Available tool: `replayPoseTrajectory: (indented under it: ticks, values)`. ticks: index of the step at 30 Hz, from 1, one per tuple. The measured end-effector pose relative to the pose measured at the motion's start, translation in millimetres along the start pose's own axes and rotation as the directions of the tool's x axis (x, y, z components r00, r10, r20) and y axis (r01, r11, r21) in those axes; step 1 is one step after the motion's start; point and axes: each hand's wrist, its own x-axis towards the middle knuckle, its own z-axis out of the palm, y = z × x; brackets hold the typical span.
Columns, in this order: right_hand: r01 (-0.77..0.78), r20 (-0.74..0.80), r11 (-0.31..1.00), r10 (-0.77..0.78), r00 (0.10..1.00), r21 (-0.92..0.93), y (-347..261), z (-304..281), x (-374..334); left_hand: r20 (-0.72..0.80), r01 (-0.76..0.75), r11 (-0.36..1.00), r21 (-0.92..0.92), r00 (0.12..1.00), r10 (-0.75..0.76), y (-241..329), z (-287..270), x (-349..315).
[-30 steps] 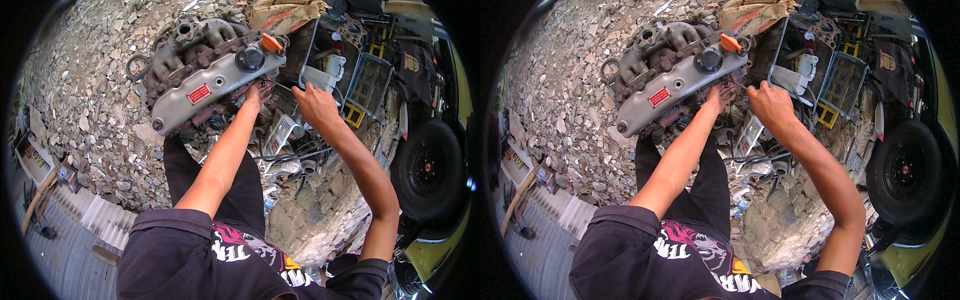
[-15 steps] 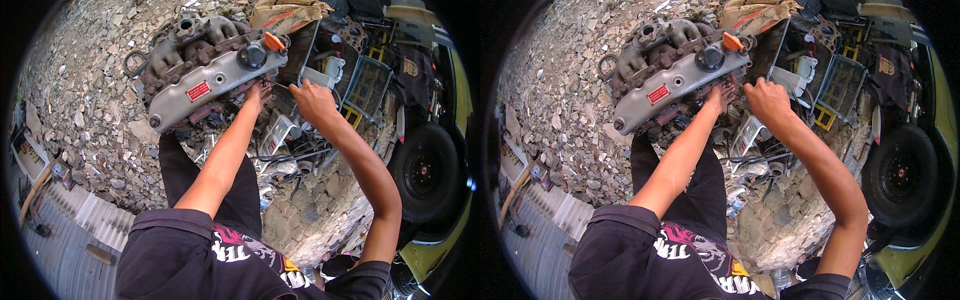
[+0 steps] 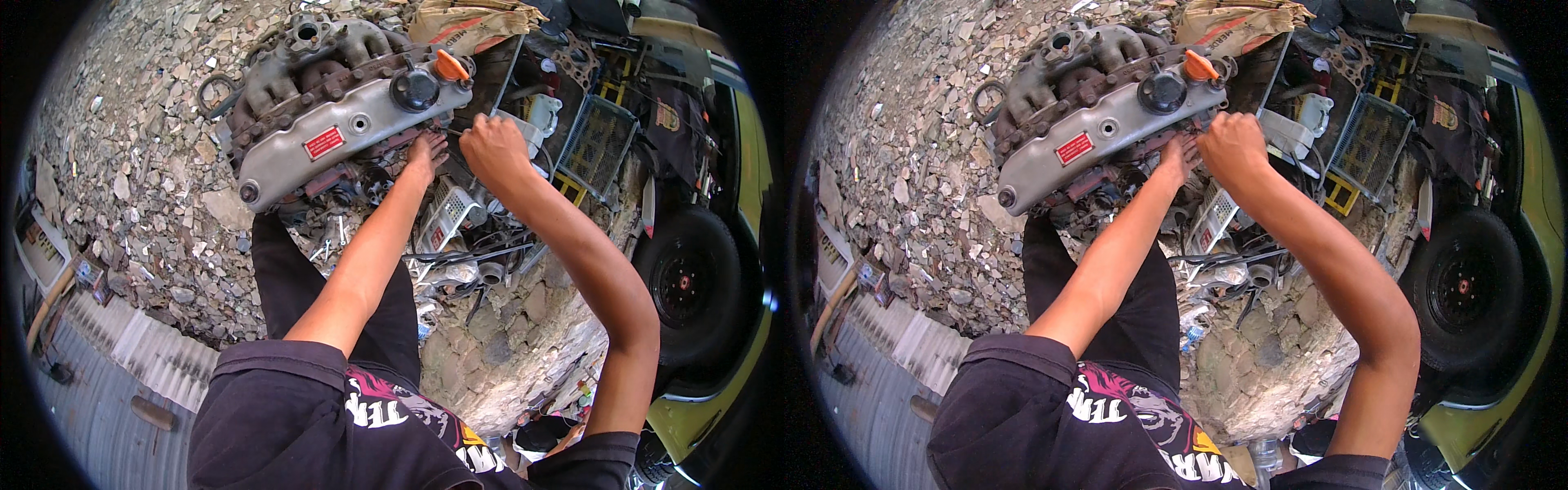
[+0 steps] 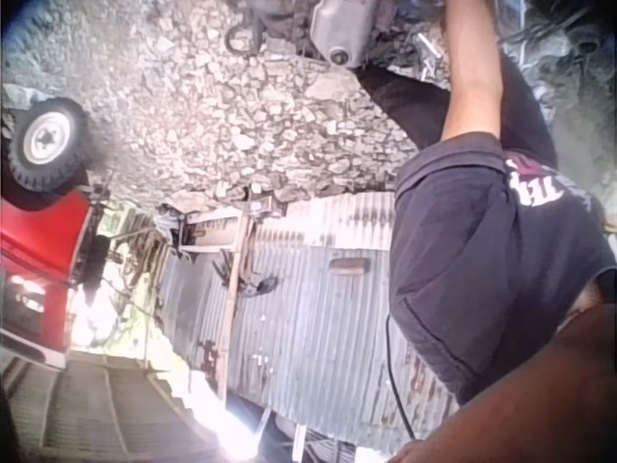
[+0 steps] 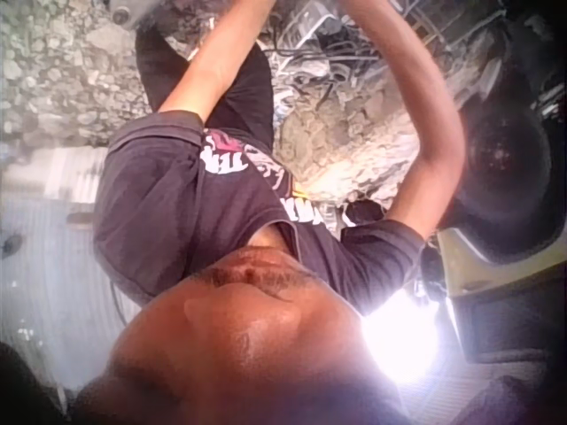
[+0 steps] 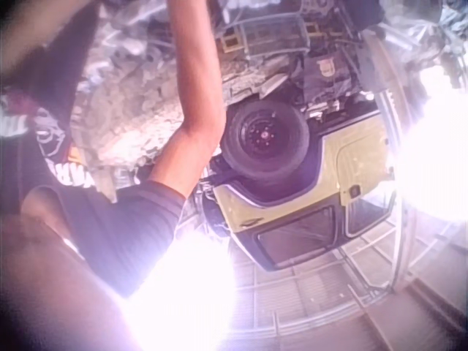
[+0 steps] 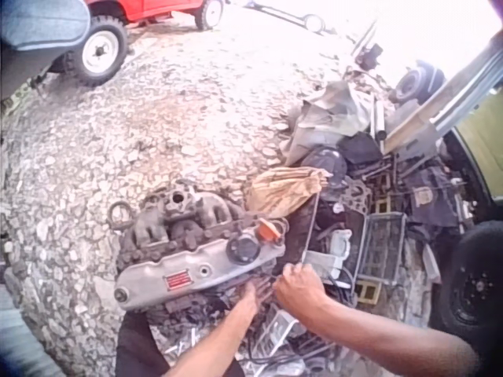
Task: The person unscrews bolts and removes the valve cover from an engine block using a wrench and by hand.
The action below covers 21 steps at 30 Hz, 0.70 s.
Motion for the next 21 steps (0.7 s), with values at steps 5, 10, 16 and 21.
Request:
replayPoseTrajectory:
  ticks: [5, 10, 16, 21]
  values:
    - [0.159, 0.073, 0.987, -0.157, 0.985, -0.023, 9.2, -14.8, 29.1, -0.013, -0.016, 0.999, 0.04, 1.0, 0.016, -1.2, -2.0, -2.7]
    - [0.103, 0.036, 0.991, -0.101, 0.994, -0.083, 18.8, -11.4, 48.8, 0.021, -0.023, 0.997, 0.07, 1.0, 0.021, -1.7, -11.3, 7.9]
    - [0.174, 0.036, 0.976, -0.171, 0.985, -0.13, 40.9, -7.9, 57.9, 0.057, -0.095, 0.931, 0.353, 0.995, 0.08, 8.4, -17.2, -3.1]
    - [0.168, -0.031, 0.978, -0.173, 0.984, -0.127, 63.2, 2.3, 65.3, 0.266, -0.352, 0.704, 0.616, 0.935, 0.235, 37.1, -19.2, -39.7]
